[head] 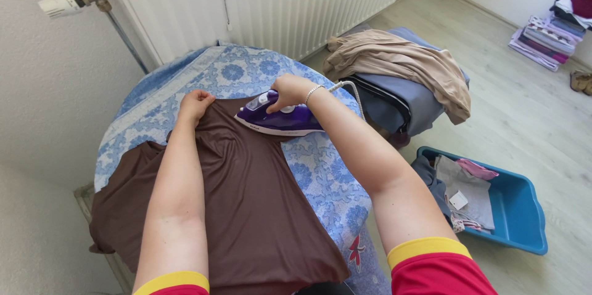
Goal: The person irons a brown t-shirt on an ironing board, smoothing the fabric and using a purple iron to press the sleeves and body. The person adjusts the shirt's position multiple times to ensure all areas are ironed.
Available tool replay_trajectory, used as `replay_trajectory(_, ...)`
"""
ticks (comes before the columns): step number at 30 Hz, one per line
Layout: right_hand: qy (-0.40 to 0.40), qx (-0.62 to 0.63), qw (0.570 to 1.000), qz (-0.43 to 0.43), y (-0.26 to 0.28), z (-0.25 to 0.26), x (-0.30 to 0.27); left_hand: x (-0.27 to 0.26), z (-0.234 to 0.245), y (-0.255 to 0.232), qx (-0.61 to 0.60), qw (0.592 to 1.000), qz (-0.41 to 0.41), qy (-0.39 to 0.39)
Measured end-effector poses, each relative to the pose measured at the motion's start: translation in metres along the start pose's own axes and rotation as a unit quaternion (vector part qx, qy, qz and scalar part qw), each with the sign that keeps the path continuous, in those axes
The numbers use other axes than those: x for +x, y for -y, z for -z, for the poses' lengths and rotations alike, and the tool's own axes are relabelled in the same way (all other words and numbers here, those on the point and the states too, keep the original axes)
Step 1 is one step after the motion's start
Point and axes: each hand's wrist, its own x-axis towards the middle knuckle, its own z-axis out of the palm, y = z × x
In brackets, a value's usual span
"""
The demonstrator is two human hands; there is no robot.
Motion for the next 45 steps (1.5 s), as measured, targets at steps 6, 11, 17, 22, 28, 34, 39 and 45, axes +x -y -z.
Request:
replay_trajectory(6,-0.023,0.002,1.0,-0.003,0.026,-0.004,0.017,-0.011,0.007,-0.011,-0.064,0.998,0.001,0.008)
replay_trajectory(11,-0.05,0.013,0.999,-0.011,0.037,-0.011,0.042,-0.012,0.006,-0.005,-0.148,0.989,0.004,0.017)
replay_trajectory(17,-0.057,0.04,0.997,-0.027,0.038,-0.016,0.056,-0.019,0.012,-0.004,-0.192,0.981,-0.017,0.036)
replay_trajectory(22,-0.052,0.041,0.997,-0.026,0.029,-0.019,0.045,-0.017,0.016,-0.003,-0.149,0.984,-0.062,0.078)
replay_trajectory(28,-0.038,0.039,0.998,-0.026,0.023,-0.011,-0.008,-0.018,0.011,0.003,-0.149,0.984,-0.08,0.063)
replay_trajectory(34,-0.038,0.024,0.999,-0.026,0.018,-0.017,0.0,-0.046,0.023,-0.025,-0.125,0.989,-0.056,0.062)
replay_trajectory(39,-0.062,0.026,0.997,-0.042,0.016,-0.016,0.027,-0.038,0.015,-0.025,0.043,0.997,-0.053,0.048)
replay_trajectory(45,-0.054,0.037,0.997,-0.049,0.02,-0.016,0.044,-0.026,0.009,-0.007,-0.043,0.999,-0.028,0.008)
